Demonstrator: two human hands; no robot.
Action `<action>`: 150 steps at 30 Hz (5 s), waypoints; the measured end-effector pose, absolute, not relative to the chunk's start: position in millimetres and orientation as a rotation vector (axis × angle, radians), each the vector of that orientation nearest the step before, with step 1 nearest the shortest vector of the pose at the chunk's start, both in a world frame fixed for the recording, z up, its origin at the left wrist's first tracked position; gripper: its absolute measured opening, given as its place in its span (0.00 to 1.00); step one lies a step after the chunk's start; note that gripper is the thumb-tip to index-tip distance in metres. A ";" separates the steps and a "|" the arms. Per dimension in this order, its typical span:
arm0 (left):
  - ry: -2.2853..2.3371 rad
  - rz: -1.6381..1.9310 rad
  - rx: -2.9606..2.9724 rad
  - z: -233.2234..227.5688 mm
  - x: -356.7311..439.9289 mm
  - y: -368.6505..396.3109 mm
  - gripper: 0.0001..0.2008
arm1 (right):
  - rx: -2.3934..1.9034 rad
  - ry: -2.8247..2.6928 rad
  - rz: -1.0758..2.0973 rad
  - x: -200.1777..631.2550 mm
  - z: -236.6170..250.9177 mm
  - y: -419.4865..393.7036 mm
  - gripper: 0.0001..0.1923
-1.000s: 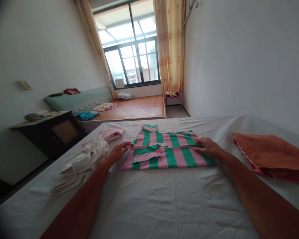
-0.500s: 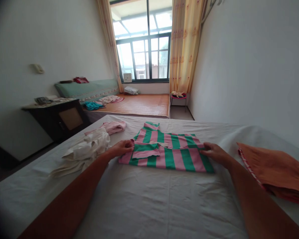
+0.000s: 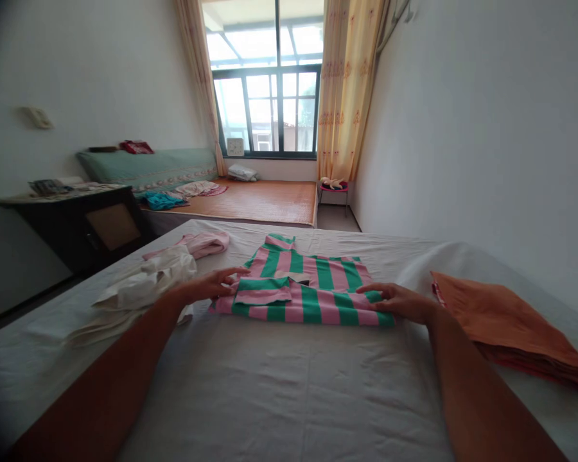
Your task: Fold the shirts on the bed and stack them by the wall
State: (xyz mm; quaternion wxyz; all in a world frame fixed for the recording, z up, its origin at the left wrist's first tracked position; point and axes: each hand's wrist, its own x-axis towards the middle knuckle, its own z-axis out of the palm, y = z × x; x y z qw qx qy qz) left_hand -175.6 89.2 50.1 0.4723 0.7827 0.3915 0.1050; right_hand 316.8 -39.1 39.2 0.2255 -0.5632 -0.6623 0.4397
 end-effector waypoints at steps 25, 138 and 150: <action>0.715 0.265 2.829 6.0 -85.5 28.7 0.29 | -2.006 -2.275 0.075 246.3 -24.1 0.0 0.31; 0.974 0.935 2.029 10.8 -116.2 105.5 0.32 | -1.720 -1.900 0.225 287.8 23.8 -3.7 0.16; 0.893 0.946 2.138 7.0 -121.1 105.2 0.29 | -1.798 -1.983 0.157 86.5 47.7 43.6 0.25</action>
